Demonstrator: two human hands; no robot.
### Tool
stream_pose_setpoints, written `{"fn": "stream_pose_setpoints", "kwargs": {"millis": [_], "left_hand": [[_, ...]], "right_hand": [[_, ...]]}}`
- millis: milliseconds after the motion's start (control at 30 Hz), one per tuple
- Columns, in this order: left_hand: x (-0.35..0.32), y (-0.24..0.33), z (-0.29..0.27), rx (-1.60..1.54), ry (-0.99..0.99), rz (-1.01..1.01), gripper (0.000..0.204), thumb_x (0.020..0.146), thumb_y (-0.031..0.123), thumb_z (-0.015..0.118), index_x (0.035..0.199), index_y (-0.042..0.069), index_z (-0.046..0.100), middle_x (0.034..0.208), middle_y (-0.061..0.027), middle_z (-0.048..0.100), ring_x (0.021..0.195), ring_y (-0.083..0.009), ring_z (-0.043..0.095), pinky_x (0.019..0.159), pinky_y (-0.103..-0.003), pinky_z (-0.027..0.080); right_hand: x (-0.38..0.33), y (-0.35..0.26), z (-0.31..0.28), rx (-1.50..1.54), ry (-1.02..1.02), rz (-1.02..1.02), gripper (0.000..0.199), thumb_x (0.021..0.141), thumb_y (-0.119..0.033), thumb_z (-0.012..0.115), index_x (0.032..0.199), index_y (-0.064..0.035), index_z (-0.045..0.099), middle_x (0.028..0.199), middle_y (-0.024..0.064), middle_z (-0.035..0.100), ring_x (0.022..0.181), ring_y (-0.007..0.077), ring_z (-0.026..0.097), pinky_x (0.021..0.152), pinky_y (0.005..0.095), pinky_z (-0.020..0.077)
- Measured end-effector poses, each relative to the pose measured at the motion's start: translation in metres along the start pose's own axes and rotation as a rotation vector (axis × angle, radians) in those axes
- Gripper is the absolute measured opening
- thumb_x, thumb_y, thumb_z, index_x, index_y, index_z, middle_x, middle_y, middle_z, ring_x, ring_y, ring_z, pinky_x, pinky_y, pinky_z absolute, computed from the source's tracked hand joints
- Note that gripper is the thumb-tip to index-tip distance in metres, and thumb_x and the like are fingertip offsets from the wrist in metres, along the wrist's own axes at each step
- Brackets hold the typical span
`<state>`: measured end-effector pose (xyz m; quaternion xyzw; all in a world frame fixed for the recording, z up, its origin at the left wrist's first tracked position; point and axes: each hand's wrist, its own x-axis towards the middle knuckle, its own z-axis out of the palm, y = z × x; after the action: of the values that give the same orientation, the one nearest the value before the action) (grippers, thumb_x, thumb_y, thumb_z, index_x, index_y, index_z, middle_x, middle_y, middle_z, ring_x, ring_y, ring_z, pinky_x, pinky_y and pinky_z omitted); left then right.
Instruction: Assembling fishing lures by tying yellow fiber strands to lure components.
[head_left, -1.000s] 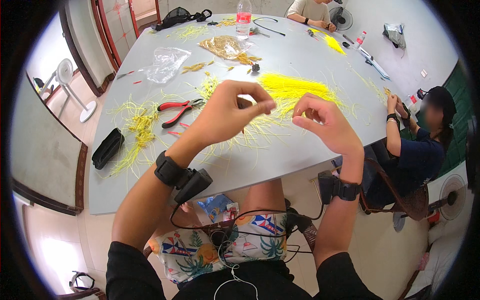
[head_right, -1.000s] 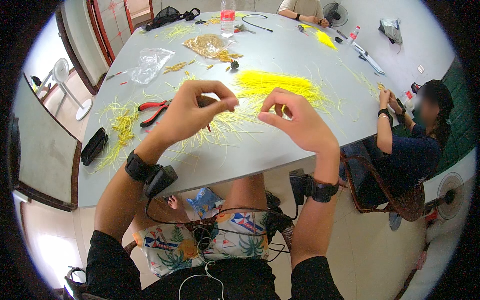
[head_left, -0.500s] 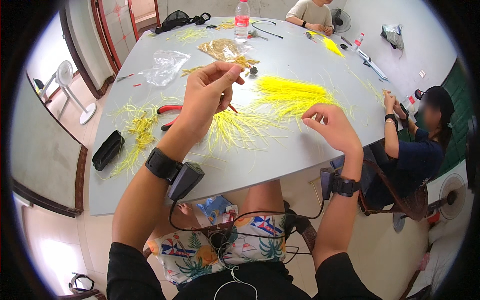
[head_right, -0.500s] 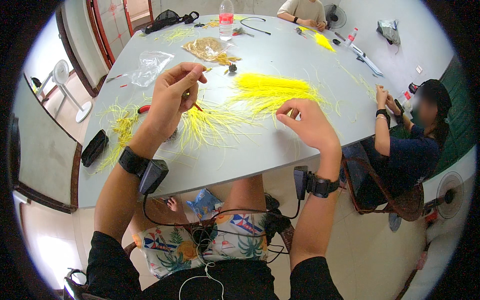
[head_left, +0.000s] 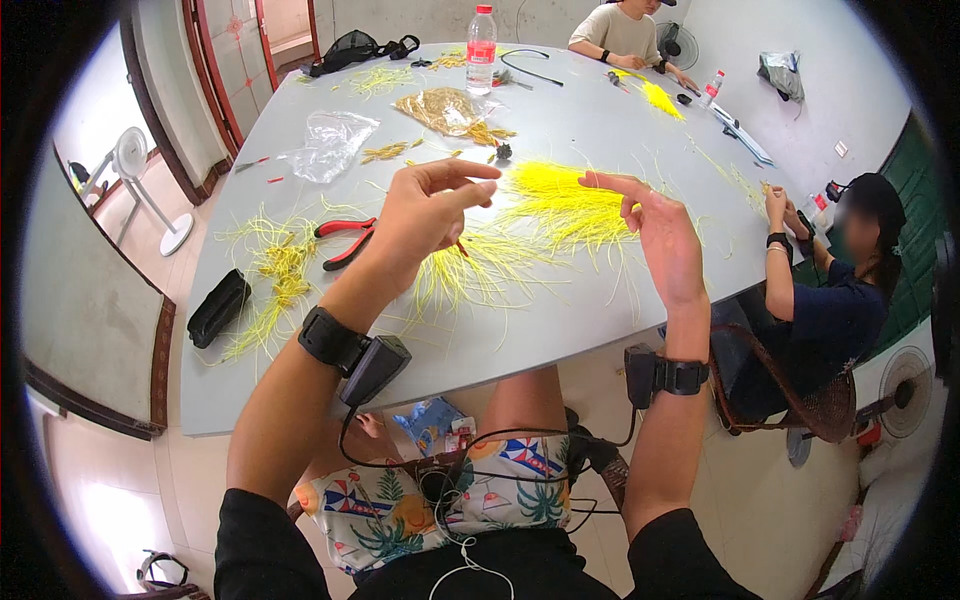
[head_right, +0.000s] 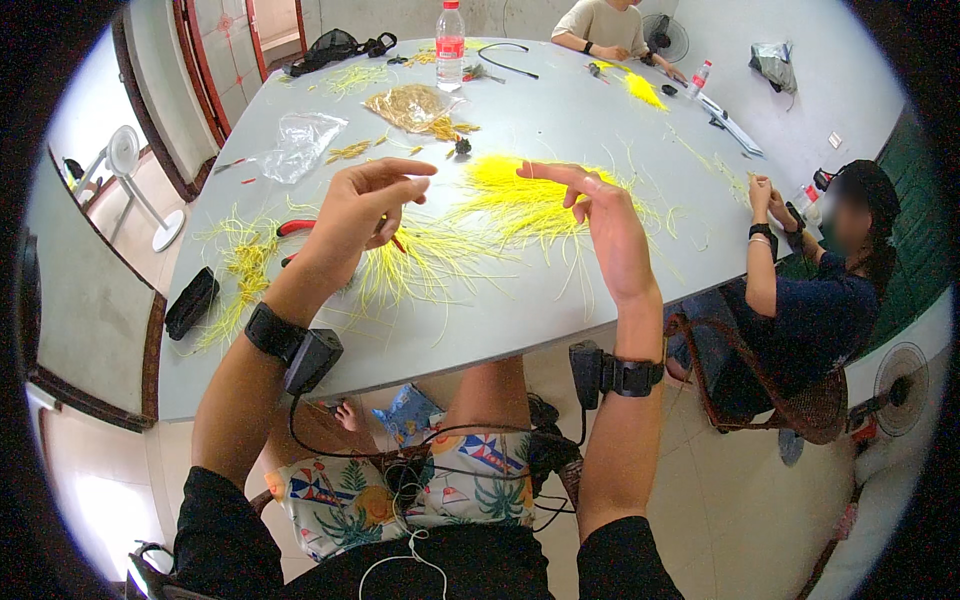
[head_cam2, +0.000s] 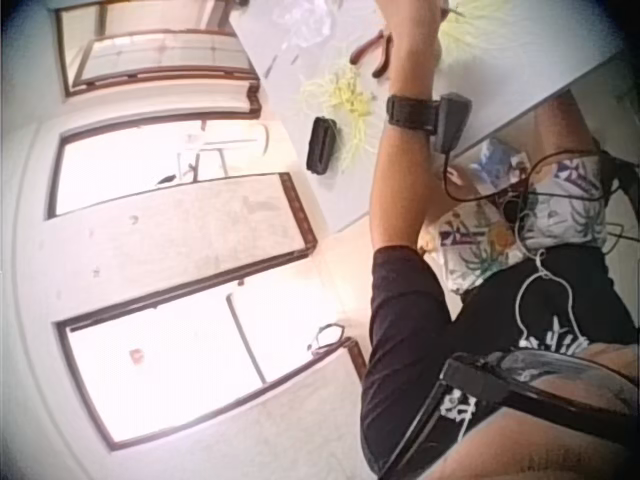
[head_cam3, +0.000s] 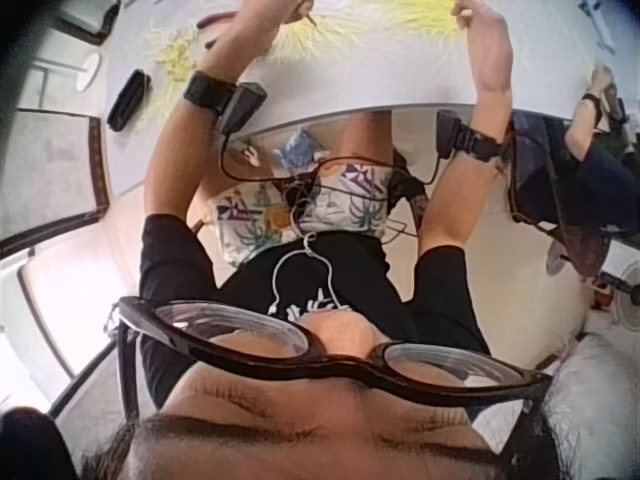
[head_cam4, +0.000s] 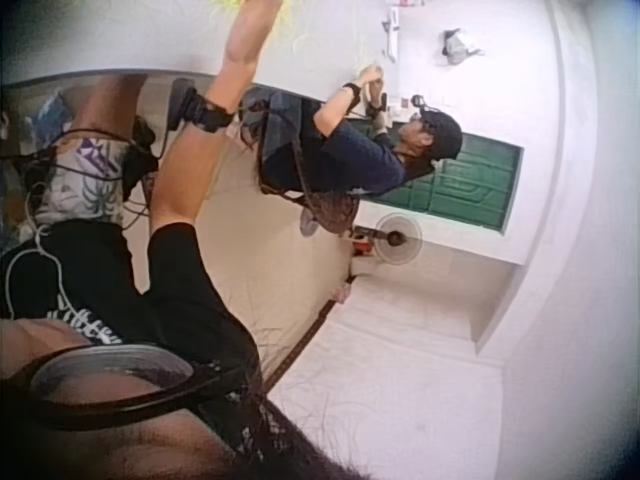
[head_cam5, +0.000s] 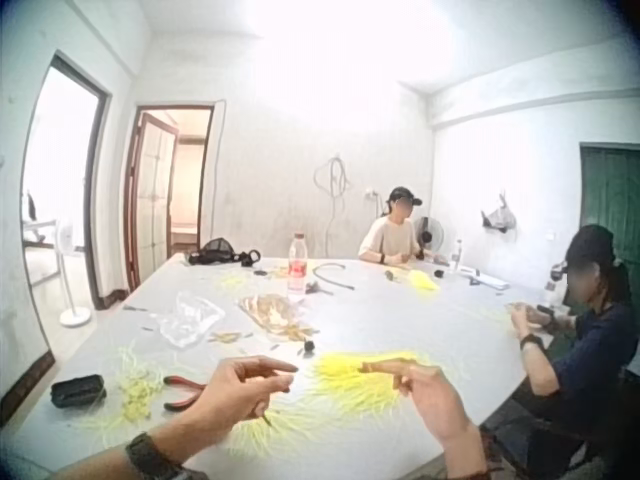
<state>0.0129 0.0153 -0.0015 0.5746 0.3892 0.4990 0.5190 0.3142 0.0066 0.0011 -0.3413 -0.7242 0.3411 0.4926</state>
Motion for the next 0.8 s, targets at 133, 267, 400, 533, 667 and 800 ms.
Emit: {"fn": "stream_pose_setpoints", "kwargs": {"millis": [133, 267, 400, 533, 667, 800], "left_hand": [[-0.003, 0.000, 0.003, 0.036, -0.110, -0.012, 0.036, 0.104, 0.021, 0.070, 0.136, 0.006, 0.072, 0.112, -0.0102, 0.076, 0.051, -0.0012, 0.047, 0.044, -0.018, 0.032], [-0.003, 0.001, 0.006, -0.025, -0.186, 0.027, 0.037, 0.107, 0.029, 0.066, 0.136, 0.005, 0.072, 0.120, -0.0120, 0.076, 0.051, -0.0024, 0.046, 0.046, -0.018, 0.034], [-0.005, 0.005, 0.007, -0.044, -0.147, 0.025, 0.040, 0.108, 0.034, 0.065, 0.134, 0.005, 0.073, 0.113, -0.0092, 0.078, 0.050, -0.0028, 0.045, 0.046, -0.019, 0.033], [-0.007, 0.005, 0.014, 0.002, -0.119, 0.063, 0.035, 0.105, 0.034, 0.072, 0.122, 0.003, 0.078, 0.093, -0.0033, 0.075, 0.051, -0.0023, 0.045, 0.046, -0.020, 0.031], [-0.010, 0.005, 0.012, 0.024, -0.101, 0.079, 0.029, 0.101, 0.029, 0.079, 0.113, 0.003, 0.081, 0.077, 0.0014, 0.069, 0.051, -0.0011, 0.045, 0.045, -0.020, 0.031], [-0.008, 0.002, 0.011, 0.062, -0.065, 0.096, 0.029, 0.101, 0.029, 0.079, 0.114, 0.003, 0.081, 0.070, 0.0037, 0.065, 0.050, -0.0007, 0.044, 0.046, -0.020, 0.031]], "right_hand": [[0.000, -0.006, 0.007, 0.126, -0.043, 0.010, 0.069, 0.105, -0.048, 0.034, 0.136, 0.0011, 0.071, 0.145, 0.0187, 0.068, 0.105, 0.0197, 0.051, 0.085, 0.0332, 0.0327], [0.000, -0.011, 0.014, 0.157, -0.091, -0.020, 0.065, 0.107, -0.044, 0.035, 0.133, 0.0011, 0.073, 0.142, 0.0143, 0.070, 0.101, 0.0161, 0.048, 0.083, 0.0311, 0.0339], [0.001, -0.028, 0.025, 0.027, -0.168, -0.024, 0.059, 0.107, -0.039, 0.037, 0.130, -0.0001, 0.075, 0.136, 0.0091, 0.074, 0.098, 0.0154, 0.048, 0.086, 0.0305, 0.0387], [-0.001, -0.031, 0.036, -0.084, -0.198, -0.042, 0.056, 0.108, -0.037, 0.038, 0.130, -0.0021, 0.076, 0.132, 0.0078, 0.076, 0.102, 0.0166, 0.053, 0.090, 0.0303, 0.0415], [0.001, -0.035, 0.049, -0.058, -0.229, -0.049, 0.048, 0.108, -0.032, 0.046, 0.130, -0.0013, 0.075, 0.129, 0.0086, 0.076, 0.105, 0.0166, 0.056, 0.095, 0.0310, 0.0438], [0.001, -0.033, 0.051, 0.023, -0.229, -0.001, 0.040, 0.108, -0.030, 0.051, 0.124, -0.0014, 0.074, 0.123, 0.0083, 0.075, 0.105, 0.0153, 0.058, 0.095, 0.0301, 0.0440]]}}
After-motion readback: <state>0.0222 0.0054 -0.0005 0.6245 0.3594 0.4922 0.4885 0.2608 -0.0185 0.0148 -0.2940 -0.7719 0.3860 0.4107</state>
